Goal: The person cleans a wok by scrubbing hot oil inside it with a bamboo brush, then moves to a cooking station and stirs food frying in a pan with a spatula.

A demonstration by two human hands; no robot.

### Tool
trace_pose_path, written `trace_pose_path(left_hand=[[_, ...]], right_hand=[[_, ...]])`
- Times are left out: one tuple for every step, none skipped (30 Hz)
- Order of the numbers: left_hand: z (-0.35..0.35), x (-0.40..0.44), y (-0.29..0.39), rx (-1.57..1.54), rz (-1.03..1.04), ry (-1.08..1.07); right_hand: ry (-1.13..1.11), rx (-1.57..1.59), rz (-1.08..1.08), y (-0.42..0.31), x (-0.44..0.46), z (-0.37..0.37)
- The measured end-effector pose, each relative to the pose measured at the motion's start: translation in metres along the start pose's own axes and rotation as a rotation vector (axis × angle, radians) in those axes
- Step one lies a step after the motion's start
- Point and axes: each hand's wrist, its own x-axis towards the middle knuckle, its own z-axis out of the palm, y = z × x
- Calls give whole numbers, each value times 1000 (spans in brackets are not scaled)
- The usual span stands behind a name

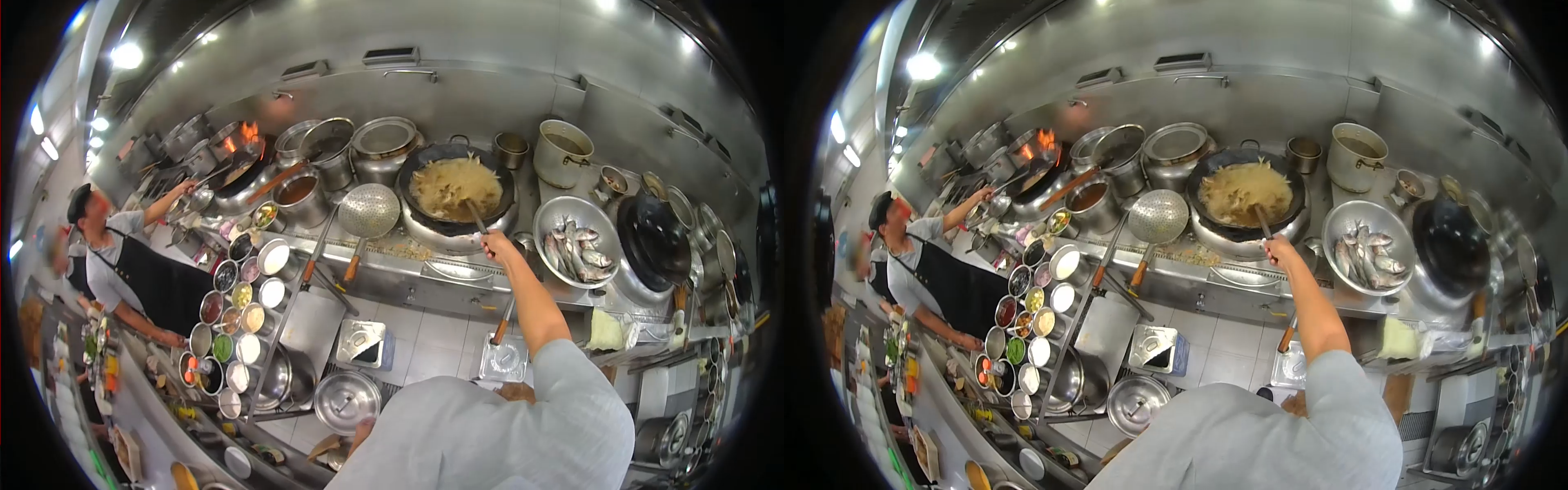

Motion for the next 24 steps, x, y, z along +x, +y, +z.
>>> trace_pose_path(left_hand=[[-1,-2,-13,50,10,-26],[-1,-5,-23,89,18,-45],[-1,-7,-32,119,28,-62],[-3,-7,-40,139,36,-70],[-2,-9,-44,158,41,-79],[-3,-8,-47,171,46,-84],[-4,-7,-50,180,49,-91],[-4,-5,-48,188,54,-98],[-3,-4,-48,192,53,-107],[-4,-2,-47,196,51,-112],[-4,1,-44,198,48,-117],[-4,4,-40,197,48,-123],[-4,9,-34,187,37,-125],[-3,14,-26,173,27,-124],[-4,19,-17,150,10,-118],[-5,26,-7,123,-17,-108],[-5,30,6,46,-54,-84],[-6,38,16,-29,-85,-55],[-7,45,24,-108,-96,-48],[-9,53,28,-164,-88,-53],[-14,62,31,-255,-58,-113],[-12,68,29,-257,-63,-114],[-9,64,40,-197,-83,-99],[-6,59,44,-136,-102,-86]], right_hand=[[5,73,-31,5,10,2],[-2,70,-27,6,11,6],[36,71,-77,6,9,11],[76,70,-125,8,5,14],[88,81,-142,9,0,14],[90,79,-137,10,-6,9],[14,17,-136,9,-12,2],[-60,-44,-134,8,-20,-6],[-33,-15,-128,10,-29,-12],[-26,-18,-122,13,-39,-19],[2,-26,-126,12,-53,-26],[30,-34,-135,12,-61,-31],[-27,-29,-120,15,-61,-41],[-20,-31,-121,16,-66,-47],[-12,-65,-142,18,-72,-53],[-6,-101,-164,19,-78,-58],[5,-76,-176,19,-88,-60],[5,-84,-180,25,-92,-62],[61,-173,-237,30,-95,-65],[116,-262,-295,30,-95,-64],[112,-253,-267,26,-100,-60],[111,-256,-263,23,-92,-55],[78,-192,-258,22,-80,-52],[46,-126,-253,21,-69,-48]])
